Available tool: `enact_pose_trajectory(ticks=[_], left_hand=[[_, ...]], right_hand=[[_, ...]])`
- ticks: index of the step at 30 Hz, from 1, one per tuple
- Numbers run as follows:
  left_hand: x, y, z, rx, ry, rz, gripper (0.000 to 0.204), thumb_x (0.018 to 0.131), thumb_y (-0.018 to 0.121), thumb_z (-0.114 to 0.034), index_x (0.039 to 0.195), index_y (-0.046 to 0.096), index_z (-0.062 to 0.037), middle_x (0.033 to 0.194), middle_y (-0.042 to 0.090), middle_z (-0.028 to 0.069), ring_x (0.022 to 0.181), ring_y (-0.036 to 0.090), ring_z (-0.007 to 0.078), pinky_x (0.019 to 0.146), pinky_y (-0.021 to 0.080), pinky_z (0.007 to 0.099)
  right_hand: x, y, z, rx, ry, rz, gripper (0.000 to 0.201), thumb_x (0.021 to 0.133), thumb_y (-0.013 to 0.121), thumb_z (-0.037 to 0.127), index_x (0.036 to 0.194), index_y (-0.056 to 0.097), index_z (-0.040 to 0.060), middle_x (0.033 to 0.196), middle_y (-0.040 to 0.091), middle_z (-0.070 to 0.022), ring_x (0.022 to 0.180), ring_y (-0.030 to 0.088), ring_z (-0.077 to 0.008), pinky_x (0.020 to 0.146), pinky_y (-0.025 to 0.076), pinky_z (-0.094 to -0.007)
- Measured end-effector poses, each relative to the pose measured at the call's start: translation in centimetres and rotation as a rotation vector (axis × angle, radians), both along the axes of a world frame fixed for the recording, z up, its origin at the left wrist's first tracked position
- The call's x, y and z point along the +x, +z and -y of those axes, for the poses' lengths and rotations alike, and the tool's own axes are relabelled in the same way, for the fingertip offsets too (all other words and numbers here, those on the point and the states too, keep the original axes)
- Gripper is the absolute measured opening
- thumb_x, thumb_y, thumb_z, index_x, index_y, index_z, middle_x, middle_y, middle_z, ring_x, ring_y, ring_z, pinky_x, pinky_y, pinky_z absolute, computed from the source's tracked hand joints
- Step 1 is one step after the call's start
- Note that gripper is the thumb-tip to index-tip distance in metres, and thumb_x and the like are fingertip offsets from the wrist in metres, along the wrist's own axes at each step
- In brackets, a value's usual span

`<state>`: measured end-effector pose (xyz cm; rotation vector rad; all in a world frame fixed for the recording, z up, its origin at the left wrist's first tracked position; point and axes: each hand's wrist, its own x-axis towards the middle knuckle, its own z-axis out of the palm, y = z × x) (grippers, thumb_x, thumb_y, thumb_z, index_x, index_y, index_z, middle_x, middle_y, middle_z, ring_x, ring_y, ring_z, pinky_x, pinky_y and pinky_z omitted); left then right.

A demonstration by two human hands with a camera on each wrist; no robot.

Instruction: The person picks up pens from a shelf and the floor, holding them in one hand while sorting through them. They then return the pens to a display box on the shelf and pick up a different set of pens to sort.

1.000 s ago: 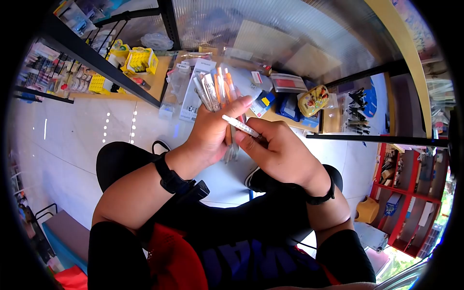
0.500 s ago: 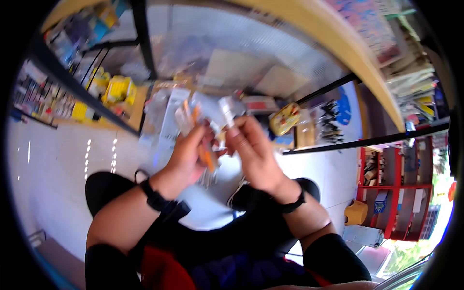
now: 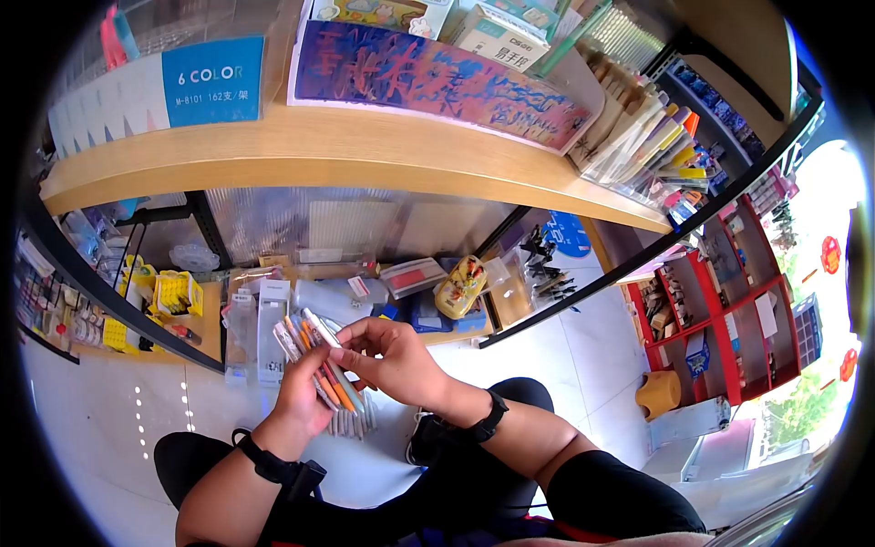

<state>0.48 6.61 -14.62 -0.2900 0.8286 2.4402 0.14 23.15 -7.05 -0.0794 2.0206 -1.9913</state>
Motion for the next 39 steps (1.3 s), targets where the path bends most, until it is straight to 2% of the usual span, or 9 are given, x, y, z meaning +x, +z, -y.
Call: enact_pose_trajectory(ticks=[10, 18, 27, 29, 31, 32, 35, 37, 39], left_hand=[[0.2, 0.4, -0.1, 0.068, -0.029, -0.019, 0.035, 0.105, 0.052, -0.035, 0.126, 0.061, -0.0078, 0.121, 0.068, 0.0101, 0.114, 0.066, 0.0257, 0.099, 0.053, 0.0535], [0.1, 0.1, 0.3, 0.101, -0.003, -0.039, 0.027, 0.106, 0.057, -0.031, 0.122, 0.061, -0.0095, 0.113, 0.069, 0.0076, 0.107, 0.068, 0.0221, 0.095, 0.055, 0.0419], [0.4, 2.3, 1.4, 0.238, -0.051, -0.101, 0.023, 0.105, 0.060, -0.028, 0.118, 0.061, -0.0092, 0.103, 0.068, 0.0059, 0.100, 0.069, 0.0207, 0.086, 0.059, 0.0421], [-0.1, 1.6, 1.9, 0.232, -0.037, -0.060, 0.023, 0.105, 0.060, -0.029, 0.115, 0.063, -0.0084, 0.100, 0.068, 0.0054, 0.098, 0.070, 0.0217, 0.085, 0.060, 0.0447], [-0.3, 1.9, 2.4, 0.168, -0.009, -0.085, 0.024, 0.105, 0.060, -0.029, 0.116, 0.062, -0.0072, 0.101, 0.068, 0.0045, 0.096, 0.070, 0.0213, 0.083, 0.060, 0.0461], [1.0, 5.2, 1.7, 0.061, 0.099, -0.097, 0.029, 0.104, 0.062, -0.027, 0.125, 0.060, -0.0076, 0.099, 0.065, 0.0030, 0.089, 0.069, 0.0187, 0.078, 0.060, 0.0456], [-0.4, 3.2, 2.6, 0.097, 0.041, -0.131, 0.038, 0.103, 0.064, -0.024, 0.136, 0.056, -0.0096, 0.097, 0.063, 0.0019, 0.086, 0.066, 0.0156, 0.074, 0.059, 0.0440], [-0.5, 3.0, 2.3, 0.170, 0.028, -0.117, 0.044, 0.102, 0.065, -0.022, 0.143, 0.052, -0.0122, 0.097, 0.062, 0.0007, 0.083, 0.065, 0.0139, 0.071, 0.059, 0.0431], [-0.4, 3.3, 2.5, 0.175, 0.026, -0.165, 0.042, 0.102, 0.065, -0.021, 0.142, 0.053, -0.0123, 0.098, 0.062, 0.0007, 0.085, 0.065, 0.0139, 0.070, 0.059, 0.0429]], right_hand=[[0.1, 0.1, 0.2, 0.093, -0.075, 0.034, 0.023, 0.099, 0.072, 0.019, 0.101, 0.065, -0.0021, 0.096, 0.066, -0.0054, 0.080, 0.066, -0.0103, 0.059, 0.063, -0.0278], [-0.5, -1.6, -0.6, 0.473, -0.008, -0.567, 0.019, 0.090, 0.077, 0.014, 0.099, 0.068, -0.0003, 0.104, 0.060, -0.0138, 0.105, 0.062, -0.0287, 0.086, 0.053, -0.0363], [-0.6, 5.8, -0.7, 0.707, 0.250, -0.820, 0.027, 0.087, 0.069, 0.018, 0.102, 0.072, -0.0041, 0.103, 0.067, -0.0190, 0.097, 0.065, -0.0396, 0.093, 0.051, -0.0439], [0.5, 9.9, 0.2, 0.921, 0.183, -1.010, 0.025, 0.084, 0.070, 0.019, 0.099, 0.071, -0.0011, 0.098, 0.068, -0.0190, 0.092, 0.066, -0.0383, 0.090, 0.052, -0.0435], [1.9, 13.5, 2.5, 0.804, 0.232, -1.305, 0.017, 0.083, 0.067, 0.022, 0.086, 0.069, 0.0054, 0.090, 0.063, -0.0120, 0.089, 0.063, -0.0300, 0.086, 0.049, -0.0421], [2.9, 14.6, 4.0, 0.758, 0.300, -1.501, 0.016, 0.084, 0.065, 0.021, 0.088, 0.069, 0.0063, 0.091, 0.064, -0.0100, 0.089, 0.063, -0.0285, 0.086, 0.049, -0.0421], [6.7, 18.2, 8.1, 0.754, 0.599, -1.918, 0.015, 0.085, 0.059, 0.019, 0.088, 0.069, 0.0075, 0.096, 0.064, -0.0072, 0.092, 0.064, -0.0285, 0.088, 0.050, -0.0426], [9.0, 21.1, 9.2, 1.188, 0.737, -2.332, 0.067, 0.114, 0.020, 0.044, 0.135, 0.045, -0.0148, 0.083, 0.076, -0.0201, 0.149, 0.029, -0.0311, 0.125, 0.025, -0.0440], [14.9, 19.5, 12.2, 2.591, 0.284, -1.884, 0.068, 0.114, 0.023, 0.042, 0.114, 0.060, -0.0150, 0.082, 0.076, -0.0166, 0.097, 0.070, -0.0277, 0.090, 0.060, -0.0404]])
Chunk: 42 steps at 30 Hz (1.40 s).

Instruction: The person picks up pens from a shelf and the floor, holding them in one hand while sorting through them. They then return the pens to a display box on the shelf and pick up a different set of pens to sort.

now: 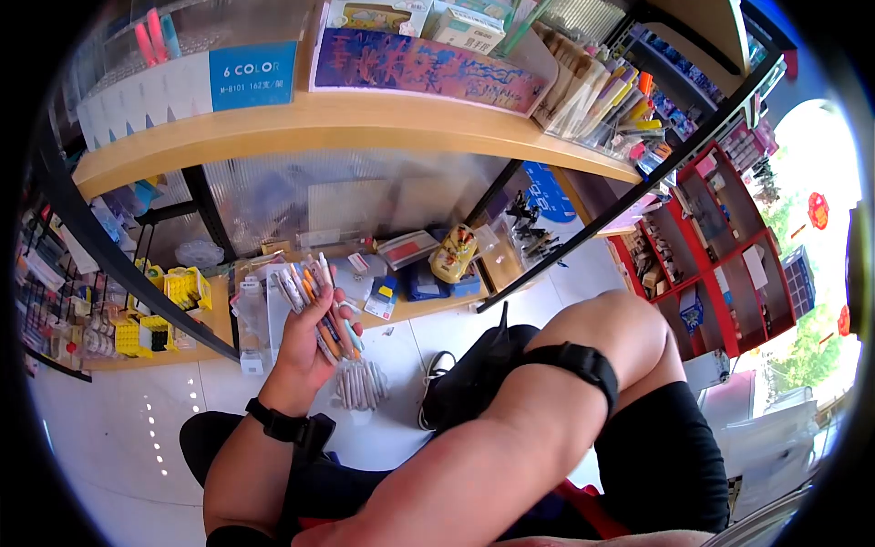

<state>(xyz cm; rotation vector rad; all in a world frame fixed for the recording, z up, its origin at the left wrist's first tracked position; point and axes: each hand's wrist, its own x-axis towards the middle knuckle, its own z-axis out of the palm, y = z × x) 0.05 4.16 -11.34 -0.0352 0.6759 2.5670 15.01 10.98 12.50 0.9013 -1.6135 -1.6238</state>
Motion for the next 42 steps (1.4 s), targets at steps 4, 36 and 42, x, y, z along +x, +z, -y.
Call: enact_pose_trajectory(ticks=[4, 36, 42], left_hand=[[0.6, 1.5, 0.1, -0.069, -0.001, 0.019, 0.041, 0.104, 0.061, -0.020, 0.144, 0.052, -0.0135, 0.100, 0.062, -0.0007, 0.083, 0.066, 0.0117, 0.070, 0.059, 0.0395], [0.2, 1.7, 0.9, -0.015, 0.010, 0.038, 0.043, 0.095, 0.068, -0.016, 0.136, 0.054, -0.0120, 0.100, 0.060, 0.0016, 0.089, 0.062, 0.0146, 0.079, 0.060, 0.0424], [0.7, 0.5, -1.0, -0.104, 0.067, 0.118, 0.026, 0.098, 0.063, -0.019, 0.122, 0.061, -0.0105, 0.102, 0.063, 0.0015, 0.094, 0.062, 0.0137, 0.082, 0.055, 0.0361]], right_hand=[[-1.5, 2.3, -1.8, -0.200, 0.627, 0.471, 0.054, 0.109, 0.041, 0.035, 0.128, 0.058, -0.0130, 0.118, 0.072, -0.0219, 0.109, 0.070, -0.0246, 0.098, 0.058, -0.0396], [-13.2, -17.1, -9.8, -2.092, 0.346, 1.650, 0.093, 0.084, 0.080, 0.025, 0.156, 0.027, 0.0001, 0.155, 0.034, -0.0247, 0.141, 0.043, -0.0375, 0.115, 0.035, -0.0496], [-14.2, -20.9, -10.6, -1.688, 0.266, 1.643, 0.097, 0.087, 0.079, 0.014, 0.162, 0.019, 0.0005, 0.157, 0.035, -0.0252, 0.133, 0.049, -0.0361, 0.104, 0.048, -0.0394]])
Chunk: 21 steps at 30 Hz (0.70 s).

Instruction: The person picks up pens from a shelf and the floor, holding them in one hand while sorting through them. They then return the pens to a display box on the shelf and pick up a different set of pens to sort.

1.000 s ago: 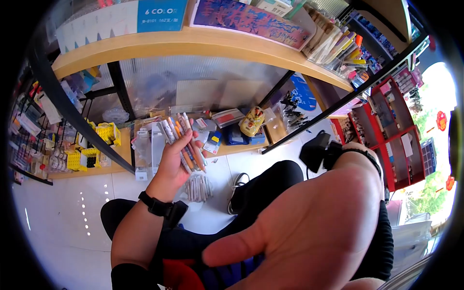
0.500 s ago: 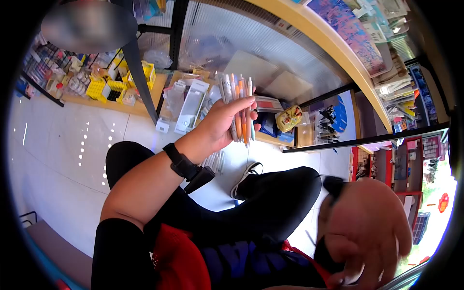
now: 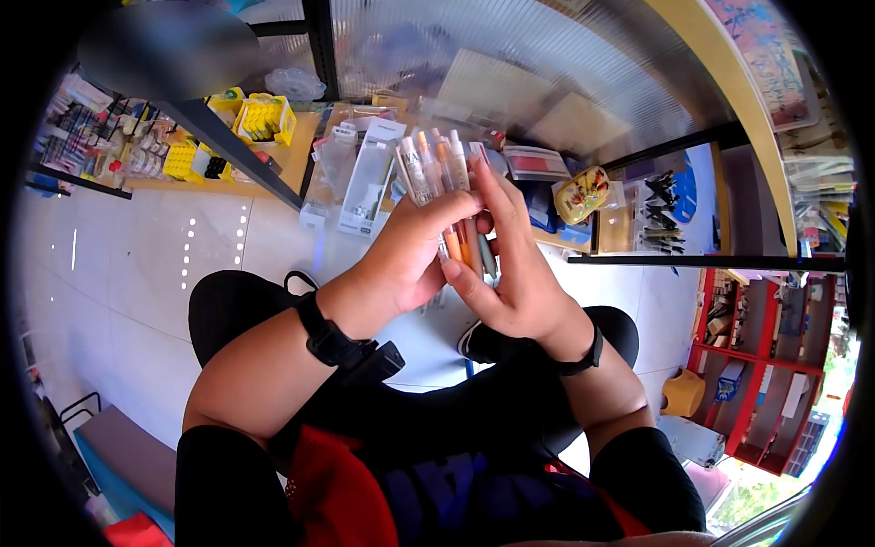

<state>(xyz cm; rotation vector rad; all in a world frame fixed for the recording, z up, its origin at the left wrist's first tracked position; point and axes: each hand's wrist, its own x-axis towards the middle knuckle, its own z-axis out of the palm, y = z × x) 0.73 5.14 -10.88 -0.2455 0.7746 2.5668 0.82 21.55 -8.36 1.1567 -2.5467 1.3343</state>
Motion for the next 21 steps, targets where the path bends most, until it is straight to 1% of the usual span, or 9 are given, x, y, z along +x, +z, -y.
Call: enact_pose_trajectory(ticks=[1, 6, 8, 11, 14, 16, 17, 20, 21], left_hand=[[0.0, -0.2, -0.2, 0.008, 0.022, -0.021, 0.019, 0.099, 0.064, -0.020, 0.115, 0.063, -0.0101, 0.101, 0.065, 0.0014, 0.097, 0.064, 0.0133, 0.084, 0.055, 0.0326], [-1.1, -0.1, -0.6, -0.086, 0.027, -0.016, 0.019, 0.098, 0.065, -0.019, 0.114, 0.063, -0.0092, 0.100, 0.066, 0.0029, 0.096, 0.066, 0.0141, 0.081, 0.056, 0.0340], [-1.7, -0.6, -0.1, -0.157, -0.106, -0.071, 0.019, 0.098, 0.066, -0.019, 0.112, 0.063, -0.0078, 0.096, 0.066, 0.0040, 0.094, 0.067, 0.0144, 0.079, 0.056, 0.0328], [-1.7, -0.5, -0.5, -0.191, -0.137, -0.152, 0.020, 0.098, 0.069, -0.021, 0.110, 0.062, -0.0060, 0.090, 0.065, 0.0043, 0.086, 0.065, 0.0138, 0.075, 0.056, 0.0317], [-1.5, -0.6, -0.5, -0.176, -0.150, -0.231, 0.026, 0.098, 0.071, -0.024, 0.112, 0.061, -0.0044, 0.089, 0.064, 0.0040, 0.078, 0.064, 0.0137, 0.069, 0.057, 0.0335], [-1.5, -0.7, -0.1, -0.124, -0.228, -0.210, 0.039, 0.101, 0.067, -0.020, 0.133, 0.052, -0.0053, 0.095, 0.063, 0.0037, 0.090, 0.061, 0.0117, 0.077, 0.053, 0.0283], [-1.5, -1.0, 0.0, -0.147, -0.226, -0.214, 0.038, 0.101, 0.067, -0.019, 0.134, 0.053, -0.0052, 0.095, 0.062, 0.0037, 0.089, 0.062, 0.0124, 0.076, 0.054, 0.0310], [-1.1, -0.5, 0.3, -0.112, -0.229, -0.183, 0.040, 0.101, 0.066, -0.020, 0.136, 0.053, -0.0068, 0.096, 0.063, 0.0038, 0.088, 0.062, 0.0146, 0.072, 0.055, 0.0342], [-1.2, -0.5, 0.1, -0.120, -0.221, -0.152, 0.041, 0.101, 0.065, -0.021, 0.139, 0.053, -0.0087, 0.095, 0.060, 0.0030, 0.084, 0.061, 0.0159, 0.068, 0.055, 0.0370]], right_hand=[[-0.4, -0.4, -0.2, -0.002, 0.000, 0.005, 0.097, 0.087, 0.079, 0.014, 0.162, 0.019, 0.0005, 0.157, 0.035, -0.0252, 0.133, 0.049, -0.0361, 0.104, 0.048, -0.0394], [-1.1, -0.1, -1.9, -0.001, 0.025, 0.200, 0.095, 0.087, 0.079, 0.014, 0.162, 0.022, 0.0011, 0.156, 0.037, -0.0252, 0.134, 0.050, -0.0379, 0.107, 0.047, -0.0408], [-1.7, 0.1, -2.6, 0.006, 0.025, 0.106, 0.093, 0.087, 0.083, 0.016, 0.160, 0.028, 0.0023, 0.153, 0.043, -0.0213, 0.134, 0.050, -0.0338, 0.110, 0.043, -0.0411], [-2.1, -0.7, -3.6, -0.254, -0.004, 0.403, 0.085, 0.090, 0.082, 0.018, 0.158, 0.032, 0.0032, 0.149, 0.048, -0.0160, 0.133, 0.052, -0.0292, 0.109, 0.044, -0.0419], [-2.1, -0.7, -4.0, -0.258, -0.109, 0.570, 0.085, 0.087, 0.086, 0.020, 0.155, 0.037, 0.0067, 0.131, 0.055, -0.0094, 0.102, 0.058, -0.0163, 0.092, 0.049, -0.0337], [-1.8, -0.5, -3.7, -0.272, -0.097, 0.593, 0.083, 0.086, 0.086, 0.020, 0.154, 0.039, 0.0072, 0.123, 0.054, -0.0071, 0.094, 0.055, -0.0129, 0.086, 0.047, -0.0299], [-1.7, -0.4, -3.7, -0.281, -0.077, 0.616, 0.080, 0.086, 0.086, 0.020, 0.152, 0.042, 0.0077, 0.116, 0.054, -0.0047, 0.086, 0.052, -0.0094, 0.081, 0.046, -0.0262], [-2.1, -0.3, -4.1, -0.357, -0.148, 0.530, 0.067, 0.089, 0.084, 0.017, 0.144, 0.048, 0.0061, 0.107, 0.051, -0.0012, 0.082, 0.049, -0.0061, 0.076, 0.043, -0.0213], [-2.2, 0.6, -3.8, -0.517, -0.146, 0.590, 0.052, 0.090, 0.080, 0.010, 0.135, 0.054, 0.0044, 0.103, 0.052, 0.0005, 0.084, 0.049, -0.0059, 0.077, 0.042, -0.0212]])
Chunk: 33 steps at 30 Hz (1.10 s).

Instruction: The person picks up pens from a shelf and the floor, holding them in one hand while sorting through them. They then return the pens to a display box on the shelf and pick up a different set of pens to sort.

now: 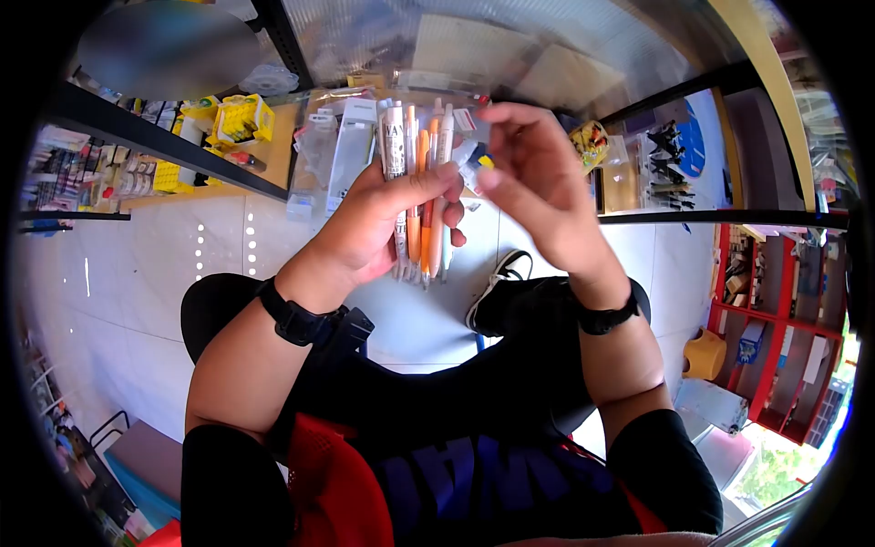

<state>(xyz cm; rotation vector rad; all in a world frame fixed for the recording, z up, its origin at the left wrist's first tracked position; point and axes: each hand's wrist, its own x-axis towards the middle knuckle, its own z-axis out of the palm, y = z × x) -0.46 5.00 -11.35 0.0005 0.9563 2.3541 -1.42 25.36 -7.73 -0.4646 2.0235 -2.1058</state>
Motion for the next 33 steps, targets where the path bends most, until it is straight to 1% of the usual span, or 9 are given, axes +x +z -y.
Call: enact_pose_trajectory(ticks=[5, 8, 11, 17, 21, 24, 26, 29, 33], left_hand=[[-0.1, 0.0, 0.2, 0.054, 0.008, 0.076, 0.044, 0.102, 0.064, -0.024, 0.142, 0.050, -0.0120, 0.093, 0.054, 0.0014, 0.081, 0.056, 0.0148, 0.070, 0.054, 0.0394], [-0.3, 0.0, 0.0, 0.044, 0.013, 0.069, 0.044, 0.102, 0.064, -0.024, 0.142, 0.049, -0.0130, 0.094, 0.054, 0.0010, 0.081, 0.056, 0.0143, 0.071, 0.054, 0.0393], [-0.2, 0.0, 0.0, 0.033, 0.029, 0.105, 0.044, 0.102, 0.064, -0.025, 0.141, 0.049, -0.0133, 0.094, 0.054, 0.0006, 0.082, 0.056, 0.0138, 0.072, 0.055, 0.0392], [-0.2, -0.8, -0.3, 0.032, 0.032, 0.092, 0.041, 0.102, 0.065, -0.024, 0.140, 0.050, -0.0142, 0.095, 0.055, 0.0006, 0.082, 0.057, 0.0138, 0.073, 0.057, 0.0393], [-0.7, -1.2, -0.7, 0.041, 0.022, 0.131, 0.038, 0.101, 0.065, -0.021, 0.136, 0.053, -0.0139, 0.095, 0.057, 0.0005, 0.083, 0.059, 0.0144, 0.072, 0.057, 0.0403], [-1.2, -0.9, -1.3, -0.016, 0.050, 0.117, 0.039, 0.100, 0.068, -0.021, 0.136, 0.053, -0.0140, 0.093, 0.057, 0.0003, 0.079, 0.058, 0.0136, 0.070, 0.055, 0.0390], [-2.0, -0.6, -1.7, -0.016, 0.050, 0.054, 0.035, 0.099, 0.069, -0.019, 0.130, 0.055, -0.0134, 0.092, 0.058, 0.0002, 0.078, 0.059, 0.0133, 0.069, 0.055, 0.0383], [-3.1, 3.2, -2.2, 0.055, 0.054, -0.051, 0.023, 0.099, 0.069, -0.019, 0.116, 0.059, -0.0091, 0.088, 0.060, 0.0016, 0.075, 0.061, 0.0133, 0.066, 0.056, 0.0372], [-2.8, 8.3, -1.4, 0.082, 0.083, -0.209, 0.017, 0.099, 0.070, -0.020, 0.102, 0.062, -0.0053, 0.081, 0.061, 0.0031, 0.070, 0.063, 0.0136, 0.062, 0.057, 0.0346]], right_hand=[[2.0, 8.1, -0.1, -0.452, 0.318, -0.181, 0.013, 0.082, 0.073, 0.011, 0.088, 0.067, 0.0010, 0.081, 0.065, -0.0078, 0.074, 0.054, -0.0190, 0.068, 0.043, -0.0302], [4.6, 11.6, 1.1, -0.637, 0.576, -0.082, 0.016, 0.094, 0.070, 0.015, 0.087, 0.080, 0.0054, 0.079, 0.067, -0.0122, 0.050, 0.049, -0.0162, 0.053, 0.033, -0.0341], [6.4, 9.8, 1.8, -0.860, 0.683, -0.268, 0.022, 0.101, 0.063, 0.025, 0.115, 0.077, 0.0158, 0.106, 0.069, -0.0094, 0.073, 0.059, -0.0148, 0.066, 0.046, -0.0327], [6.7, 13.7, 1.6, -0.807, 0.733, 0.166, 0.013, 0.097, 0.065, 0.013, 0.103, 0.074, 0.0051, 0.073, 0.059, -0.0133, 0.050, 0.046, -0.0182, 0.054, 0.034, -0.0369], [6.0, 13.8, 2.5, -0.954, 0.938, -0.081, 0.017, 0.102, 0.063, 0.023, 0.098, 0.078, 0.0174, 0.082, 0.055, -0.0024, 0.064, 0.044, -0.0135, 0.059, 0.034, -0.0318], [6.7, 14.6, 1.0, -0.886, 0.867, -0.040, 0.012, 0.099, 0.062, 0.011, 0.109, 0.068, 0.0060, 0.067, 0.052, -0.0111, 0.050, 0.046, -0.0193, 0.055, 0.036, -0.0381], [5.9, 14.3, 0.9, -0.985, 0.783, -0.183, 0.018, 0.083, 0.072, 0.010, 0.076, 0.056, 0.0074, 0.074, 0.053, -0.0071, 0.053, 0.045, -0.0169, 0.050, 0.033, -0.0345], [6.3, 14.1, 0.3, -0.349, 0.010, -0.337, 0.029, 0.081, 0.076, 0.010, 0.099, 0.054, 0.0074, 0.085, 0.050, -0.0052, 0.077, 0.047, -0.0197, 0.072, 0.041, -0.0354], [3.9, 13.4, 2.1, 0.083, -0.190, -0.463, 0.030, 0.085, 0.070, -0.005, 0.106, 0.050, 0.0046, 0.097, 0.050, -0.0034, 0.083, 0.045, -0.0126, 0.079, 0.039, -0.0272]])
